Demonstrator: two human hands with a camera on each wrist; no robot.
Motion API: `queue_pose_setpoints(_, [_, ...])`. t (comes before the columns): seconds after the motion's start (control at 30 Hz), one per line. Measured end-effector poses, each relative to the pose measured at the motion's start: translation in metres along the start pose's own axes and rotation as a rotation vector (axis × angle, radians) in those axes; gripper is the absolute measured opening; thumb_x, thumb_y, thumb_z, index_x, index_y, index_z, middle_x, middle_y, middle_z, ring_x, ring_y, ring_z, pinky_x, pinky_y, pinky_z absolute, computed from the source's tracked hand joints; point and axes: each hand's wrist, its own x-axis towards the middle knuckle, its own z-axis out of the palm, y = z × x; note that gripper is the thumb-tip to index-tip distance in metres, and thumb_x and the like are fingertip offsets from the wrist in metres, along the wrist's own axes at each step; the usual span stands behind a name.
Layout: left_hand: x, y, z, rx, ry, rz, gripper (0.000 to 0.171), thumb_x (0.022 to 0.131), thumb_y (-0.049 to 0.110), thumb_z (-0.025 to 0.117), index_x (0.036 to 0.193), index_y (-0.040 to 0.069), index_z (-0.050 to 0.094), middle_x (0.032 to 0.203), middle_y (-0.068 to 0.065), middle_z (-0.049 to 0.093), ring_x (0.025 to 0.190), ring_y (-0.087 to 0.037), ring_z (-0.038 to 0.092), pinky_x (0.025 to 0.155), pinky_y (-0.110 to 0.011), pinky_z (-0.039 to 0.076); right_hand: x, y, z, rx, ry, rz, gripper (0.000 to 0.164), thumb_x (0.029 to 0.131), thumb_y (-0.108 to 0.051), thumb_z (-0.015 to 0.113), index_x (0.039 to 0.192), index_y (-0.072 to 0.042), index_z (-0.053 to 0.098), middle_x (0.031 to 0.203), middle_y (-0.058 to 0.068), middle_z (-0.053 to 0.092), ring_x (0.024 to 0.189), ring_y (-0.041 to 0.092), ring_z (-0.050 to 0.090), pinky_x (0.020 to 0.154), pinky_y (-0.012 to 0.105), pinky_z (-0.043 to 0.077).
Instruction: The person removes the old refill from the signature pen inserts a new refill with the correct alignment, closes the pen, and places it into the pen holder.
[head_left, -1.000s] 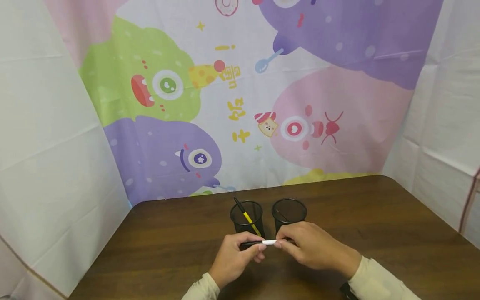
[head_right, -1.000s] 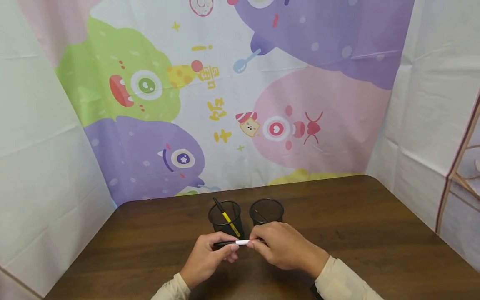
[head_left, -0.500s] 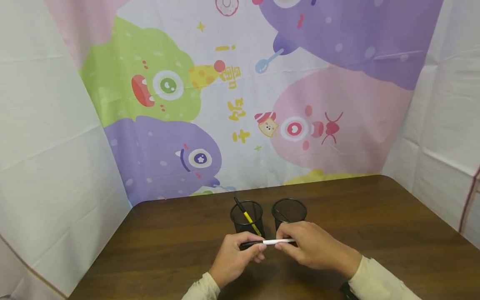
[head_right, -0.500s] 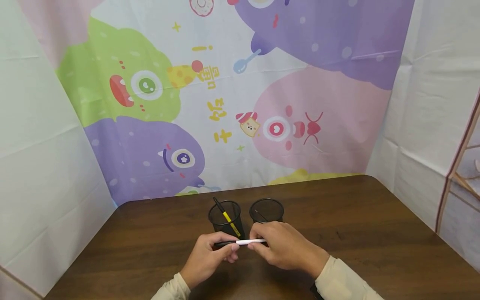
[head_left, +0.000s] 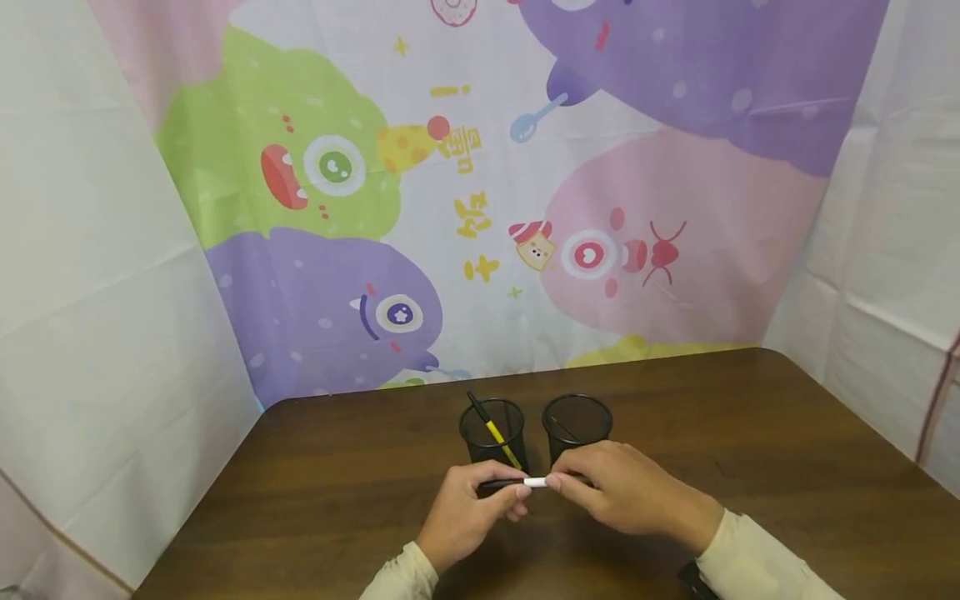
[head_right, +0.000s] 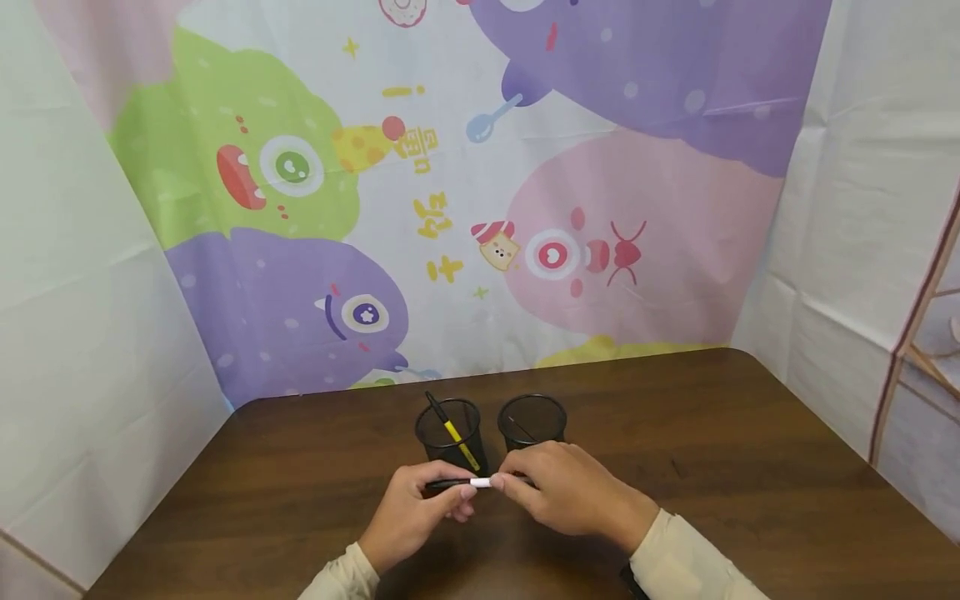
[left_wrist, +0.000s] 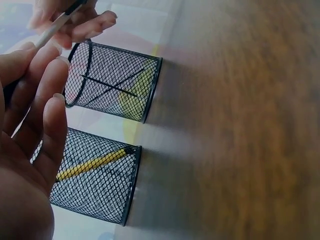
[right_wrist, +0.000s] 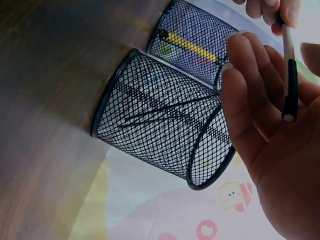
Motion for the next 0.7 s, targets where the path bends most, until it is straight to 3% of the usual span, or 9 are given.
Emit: queue_pose_setpoints(0.7, [0.0016,0.0019,0.0008,-0.006,0.007,-0.058,0.018,0.093,0.015,0.074,0.102,-0.001,0.073,0.088,-0.028,0.070,0.072,-0.019,0.072,0.066,-0.039,0.061,-0.0002,-0.0016,-0.0016,-0.039,0.029,0.000,0.013,0.097,-0.031,0.068,0.086,-0.030,0.062,0.072,-0.022,0.051,0.060,-0.002,0.044,0.054,0.021,0.042])
